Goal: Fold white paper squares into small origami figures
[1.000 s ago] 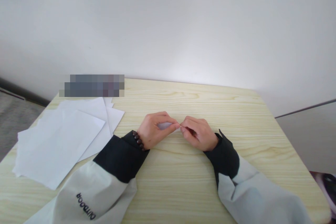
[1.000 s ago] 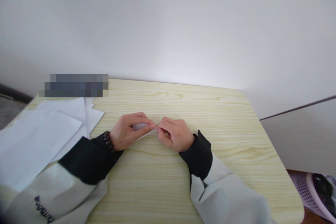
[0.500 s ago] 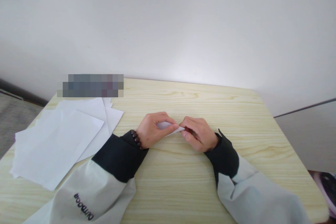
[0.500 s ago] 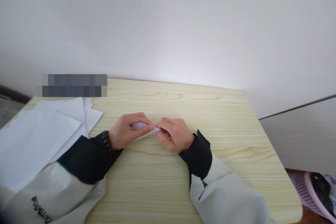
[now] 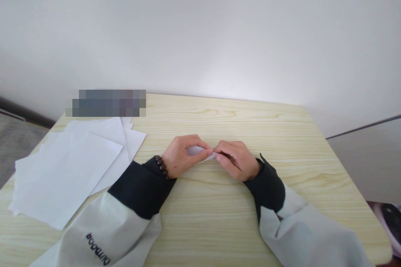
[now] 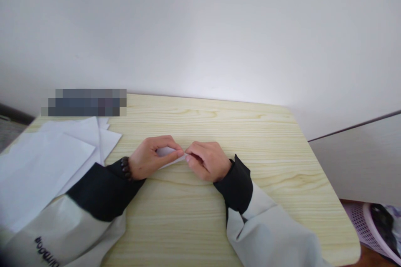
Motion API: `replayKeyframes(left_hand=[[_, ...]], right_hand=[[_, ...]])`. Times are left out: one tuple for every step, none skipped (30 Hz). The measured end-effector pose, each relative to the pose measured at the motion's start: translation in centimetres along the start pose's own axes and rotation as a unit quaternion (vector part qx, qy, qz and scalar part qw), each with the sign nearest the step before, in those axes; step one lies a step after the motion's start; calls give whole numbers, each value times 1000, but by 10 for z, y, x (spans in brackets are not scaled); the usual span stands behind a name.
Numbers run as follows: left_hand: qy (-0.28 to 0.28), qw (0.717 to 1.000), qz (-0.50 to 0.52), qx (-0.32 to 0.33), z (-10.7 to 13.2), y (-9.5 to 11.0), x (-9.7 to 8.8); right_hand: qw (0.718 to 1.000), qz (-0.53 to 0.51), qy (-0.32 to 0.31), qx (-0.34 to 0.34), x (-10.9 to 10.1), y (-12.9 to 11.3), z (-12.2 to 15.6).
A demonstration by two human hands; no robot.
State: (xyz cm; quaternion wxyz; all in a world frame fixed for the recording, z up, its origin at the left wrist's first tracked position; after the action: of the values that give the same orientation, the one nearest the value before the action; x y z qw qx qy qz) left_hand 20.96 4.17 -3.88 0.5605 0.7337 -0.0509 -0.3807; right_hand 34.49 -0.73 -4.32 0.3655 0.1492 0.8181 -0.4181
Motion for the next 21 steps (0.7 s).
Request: replayKeyframes(left_hand=[[0, 1000, 1, 0, 0, 0, 0], [-1, 1000, 3, 0, 0, 0, 0], [-3, 1000, 5, 0, 0, -1, 0], [-2, 1000, 8, 0, 1, -1, 0], [2, 1000, 13, -2, 1, -3, 0], [8, 1000, 22, -8, 1, -4, 0], [15, 999, 36, -15, 2, -6, 0], [23, 998, 57, -23, 2, -8, 0], [31, 995, 84, -32, 2, -10, 0], [36, 992, 115, -41, 2, -13, 0], [39, 987, 146, -48, 2, -15, 0], [44, 983, 173, -52, 1, -17, 0], [49, 979, 190, -54, 1, -18, 0], [53, 978, 195, -53, 1, -19, 0], [54, 979, 188, -50, 0, -20, 0], [53, 983, 172, -43, 0, -20, 0], [51, 987, 150, -37, -1, -19, 0], [47, 990, 129, -33, -1, -18, 0], [47, 992, 114, -31, -1, -18, 0], [51, 992, 112, -30, -1, -17, 0], [58, 990, 124, -33, -1, -18, -1]], right_hand=[[1000, 5, 2, 5, 0, 0, 0], [1000, 11, 6, 10, 0, 0, 0], [1000, 17, 14, 14, 0, 0, 0], [999, 24, 25, 15, -1, 0, 0], [999, 30, 40, 17, -3, 0, 0], [997, 36, 60, 21, -5, 0, 0], [995, 43, 85, 29, -8, 0, 1], [992, 50, 112, 42, -11, 1, 2], [987, 56, 140, 57, -15, 2, 3], [982, 61, 164, 73, -18, 3, 4], [977, 65, 182, 87, -20, 5, 6], [974, 69, 192, 95, -22, 6, 6], [973, 71, 195, 99, -22, 6, 6], [974, 73, 191, 100, -22, 7, 6], [975, 74, 183, 100, -21, 7, 5], [977, 73, 174, 100, -20, 8, 4], [979, 71, 166, 97, -18, 8, 3], [981, 68, 159, 90, -17, 7, 2], [982, 68, 156, 80, -16, 6, 1], [983, 70, 157, 69, -16, 5, 0], [982, 75, 162, 62, -16, 5, 0]])
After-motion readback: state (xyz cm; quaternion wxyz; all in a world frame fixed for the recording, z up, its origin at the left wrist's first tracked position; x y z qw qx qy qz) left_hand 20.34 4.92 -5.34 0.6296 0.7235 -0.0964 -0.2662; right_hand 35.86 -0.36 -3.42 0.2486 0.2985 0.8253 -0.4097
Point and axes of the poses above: each hand's wrist, its own z-axis away from the middle knuckle, its own x-axis out of the palm, y = z × x, the point moved 5 cm from there along -z, towards the middle knuckle, and after that the axes turned 1 degree about -x, right-handed, at the moved point
